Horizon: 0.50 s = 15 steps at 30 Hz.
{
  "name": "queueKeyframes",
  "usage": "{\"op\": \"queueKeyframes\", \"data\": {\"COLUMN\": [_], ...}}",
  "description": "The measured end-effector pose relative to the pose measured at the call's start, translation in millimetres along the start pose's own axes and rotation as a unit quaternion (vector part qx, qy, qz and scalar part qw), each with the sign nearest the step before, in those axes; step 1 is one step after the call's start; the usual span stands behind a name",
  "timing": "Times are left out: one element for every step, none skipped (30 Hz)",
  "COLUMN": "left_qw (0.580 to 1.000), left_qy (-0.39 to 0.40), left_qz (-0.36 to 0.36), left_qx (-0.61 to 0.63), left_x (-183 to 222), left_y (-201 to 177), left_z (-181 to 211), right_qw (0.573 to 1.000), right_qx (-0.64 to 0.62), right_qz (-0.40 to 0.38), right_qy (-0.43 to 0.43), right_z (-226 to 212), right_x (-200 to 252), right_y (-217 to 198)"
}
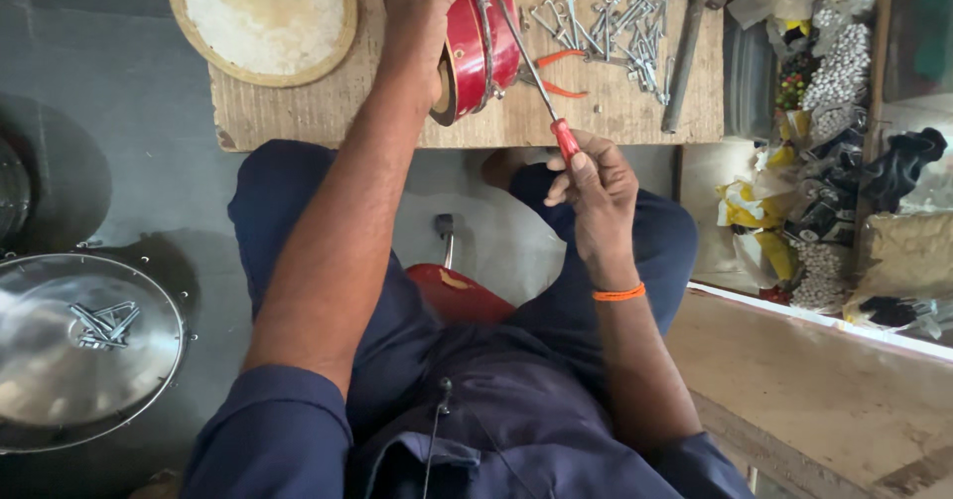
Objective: The person assembles a small red drum by attaching metal tension rods and lugs to the shell using a screwdriver and pliers.
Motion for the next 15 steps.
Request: {"op": "queueKeyframes", "data": {"left_qw": [1.000,1.000,1.000,1.000,1.000,1.000,1.000,1.000,1.000,1.000,1.000,1.000,1.000,1.000,1.000], "left_qy": [-0.003,-0.006,-0.005,-0.003,-0.002,-0.005,-0.008,-0.012,-0.001,0.010,0.020,0.020,0.019,0.020,0.010], "left_qz": [-0.005,-0.010,-0.009,-0.007,-0.006,0.000,0.007,0.014,0.013,0.011,0.009,0.007,0.004,0.001,0.000], "left_qx": [0.007,0.013,0.012,0.012,0.012,0.004,-0.003,-0.010,-0.010,-0.010,-0.010,-0.009,-0.009,-0.009,-0.009], "left_x": [0.0,-0.2,-0.2,-0.7,-1.4,-2.2,-3.3,-3.8,-4.2,-4.5,-4.4,-4.2,-3.5,-4.1,-4.5], "left_y": [0.4,1.1,0.5,0.0,-0.6,-2.2,-3.8,-5.8,-6.3,-6.4,-6.4,-6.4,-6.1,-5.3,-4.9], "left_z": [-1.2,-2.3,-2.7,-2.8,-2.7,-3.7,-4.8,-6.6,-5.5,-4.9,-4.3,-5.6,-6.8,-6.3,-7.8], "right_qw": [1.000,1.000,1.000,1.000,1.000,1.000,1.000,1.000,1.000,1.000,1.000,1.000,1.000,1.000,1.000], "right_qx": [-0.004,-0.009,-0.013,-0.012,-0.011,-0.010,-0.010,-0.009,-0.009,-0.008,-0.007,-0.006,-0.008,-0.010,-0.013], "right_qz": [-0.002,-0.004,-0.006,-0.006,-0.007,-0.007,-0.007,-0.007,-0.006,-0.004,-0.003,-0.001,-0.001,-0.001,-0.001], "right_qy": [-0.001,-0.002,-0.004,-0.004,-0.003,-0.003,-0.004,-0.004,-0.004,-0.003,-0.002,-0.002,-0.007,-0.013,-0.020], "right_z": [1.0,1.5,1.6,1.9,2.0,1.4,0.6,-0.2,-0.8,-1.0,-1.0,-0.7,-1.4,-2.0,-2.6], "right_x": [-0.4,-0.7,-0.6,-0.1,0.6,1.2,1.6,2.4,2.8,3.1,3.2,2.9,2.4,0.2,-1.6], "right_y": [0.4,0.7,1.0,1.3,1.6,1.5,1.4,1.2,1.1,1.0,0.9,1.4,2.5,4.4,6.7]}}
Point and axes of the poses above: each hand's wrist, its own x-axis away from the middle knuckle, its own y-axis out of the palm, z = x × y, the point moved 10 cm from there along -x, towards the middle knuckle, and after that the axes turned 7 degrees about -y, right-handed, at the moved point
